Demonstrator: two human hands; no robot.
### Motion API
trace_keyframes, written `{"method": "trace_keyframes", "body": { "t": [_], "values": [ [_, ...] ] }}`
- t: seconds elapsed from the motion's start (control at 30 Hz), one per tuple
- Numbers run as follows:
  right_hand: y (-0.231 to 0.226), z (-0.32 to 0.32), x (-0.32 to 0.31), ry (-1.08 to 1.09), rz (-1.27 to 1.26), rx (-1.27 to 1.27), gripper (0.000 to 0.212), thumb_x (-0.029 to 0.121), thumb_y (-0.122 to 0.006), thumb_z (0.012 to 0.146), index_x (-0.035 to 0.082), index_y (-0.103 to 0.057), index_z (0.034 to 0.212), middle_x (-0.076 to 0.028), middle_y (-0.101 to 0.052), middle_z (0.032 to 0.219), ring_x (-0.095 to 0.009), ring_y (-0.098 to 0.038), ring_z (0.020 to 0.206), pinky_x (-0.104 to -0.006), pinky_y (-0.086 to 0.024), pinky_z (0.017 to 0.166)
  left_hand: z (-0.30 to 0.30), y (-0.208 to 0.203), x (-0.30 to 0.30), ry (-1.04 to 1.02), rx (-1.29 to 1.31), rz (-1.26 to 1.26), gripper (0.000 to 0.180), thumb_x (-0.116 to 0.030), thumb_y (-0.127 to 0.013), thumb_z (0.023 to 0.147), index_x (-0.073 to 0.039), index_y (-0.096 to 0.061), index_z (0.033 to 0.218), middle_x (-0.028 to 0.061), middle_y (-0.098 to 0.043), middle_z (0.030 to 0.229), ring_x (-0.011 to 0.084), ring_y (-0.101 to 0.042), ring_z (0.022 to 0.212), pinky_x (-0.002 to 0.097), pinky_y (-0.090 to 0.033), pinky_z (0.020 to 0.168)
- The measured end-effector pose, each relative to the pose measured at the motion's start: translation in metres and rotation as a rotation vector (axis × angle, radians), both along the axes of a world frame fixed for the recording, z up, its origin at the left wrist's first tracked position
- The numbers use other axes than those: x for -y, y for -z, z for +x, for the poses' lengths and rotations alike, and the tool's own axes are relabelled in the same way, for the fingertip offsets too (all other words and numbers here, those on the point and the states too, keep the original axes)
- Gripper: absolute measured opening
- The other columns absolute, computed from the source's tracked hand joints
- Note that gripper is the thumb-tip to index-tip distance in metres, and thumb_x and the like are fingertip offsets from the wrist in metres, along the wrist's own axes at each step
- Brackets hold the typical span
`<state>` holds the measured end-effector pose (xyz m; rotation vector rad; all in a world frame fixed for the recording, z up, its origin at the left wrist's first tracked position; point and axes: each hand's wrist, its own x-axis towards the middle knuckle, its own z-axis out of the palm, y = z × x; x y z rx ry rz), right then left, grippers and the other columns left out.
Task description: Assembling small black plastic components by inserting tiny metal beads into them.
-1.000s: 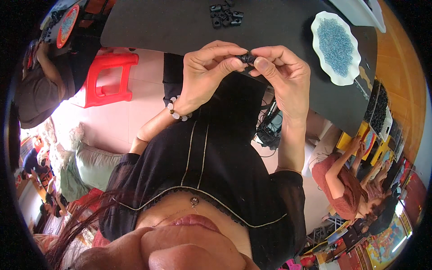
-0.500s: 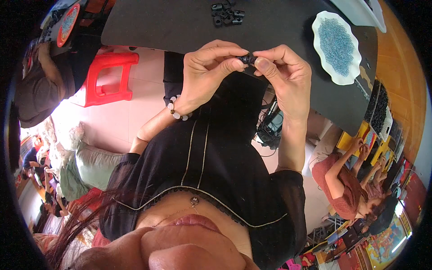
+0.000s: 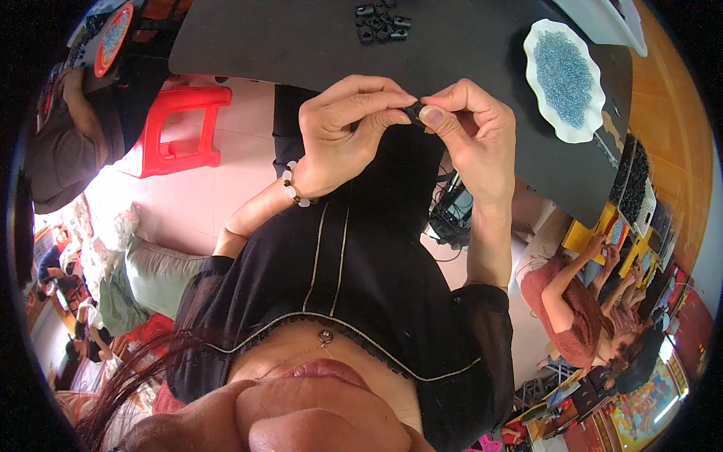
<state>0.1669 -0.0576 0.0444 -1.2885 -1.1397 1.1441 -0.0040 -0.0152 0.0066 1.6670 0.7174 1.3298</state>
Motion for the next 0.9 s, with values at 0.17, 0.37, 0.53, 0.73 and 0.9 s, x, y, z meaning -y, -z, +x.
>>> {"method": "trace_keyframes", "body": {
  "t": [0.17, 0.37, 0.53, 0.73, 0.9],
  "values": [
    [0.001, -0.006, 0.002, 0.017, 0.035, -0.051, 0.004, -0.001, -0.07, 0.085, -0.002, -0.067, 0.085, -0.004, -0.064, 0.079, -0.008, -0.058, 0.068, -0.0202, -0.047, 0.063, 0.003, -0.001, 0.002, -0.078, -0.03, 0.134, 0.024, 0.015, -0.069, 0.076, -0.002, -0.074, 0.093, 0.0107, -0.069, 0.096, 0.0154, -0.068, 0.077, 0.0242, -0.057, 0.066],
    [0.006, -0.01, -0.005, -0.007, 0.027, -0.041, 0.005, -0.002, -0.07, 0.085, -0.002, -0.066, 0.083, -0.006, -0.067, 0.082, -0.008, -0.059, 0.07, -0.0211, -0.049, 0.064, 0.004, 0.005, -0.002, -0.104, -0.047, 0.212, 0.025, 0.016, -0.066, 0.077, -0.001, -0.073, 0.094, 0.0097, -0.069, 0.095, 0.0164, -0.068, 0.078, 0.0251, -0.057, 0.066],
    [0.005, -0.001, -0.009, -0.018, 0.033, -0.148, 0.008, 0.004, -0.069, 0.088, -0.002, -0.065, 0.091, -0.006, -0.067, 0.085, -0.008, -0.06, 0.071, -0.0212, -0.051, 0.067, 0.004, -0.001, -0.011, -0.077, -0.019, 0.153, 0.02, 0.007, -0.073, 0.078, -0.001, -0.073, 0.096, 0.0084, -0.07, 0.095, 0.0155, -0.068, 0.078, 0.0249, -0.055, 0.065],
    [0.006, 0.017, -0.008, -0.153, -0.066, -0.335, 0.046, 0.039, -0.059, 0.096, -0.003, -0.062, 0.114, -0.008, -0.066, 0.098, -0.011, -0.062, 0.076, -0.0215, -0.051, 0.07, 0.005, -0.014, -0.013, -0.056, 0.035, 0.088, 0.043, -0.003, -0.08, 0.073, -0.005, -0.069, 0.114, 0.0064, -0.071, 0.092, 0.0156, -0.066, 0.078, 0.0261, -0.054, 0.07],
    [0.01, 0.01, -0.006, -0.268, -0.149, -0.524, 0.052, 0.04, -0.059, 0.096, -0.007, -0.06, 0.117, -0.011, -0.066, 0.103, -0.013, -0.062, 0.082, -0.0238, -0.051, 0.074, 0.003, -0.015, -0.011, -0.077, -0.082, 0.23, 0.051, -0.005, -0.081, 0.07, -0.006, -0.067, 0.119, 0.0035, -0.072, 0.089, 0.0182, -0.065, 0.082, 0.0294, -0.053, 0.073]
  ]
}}
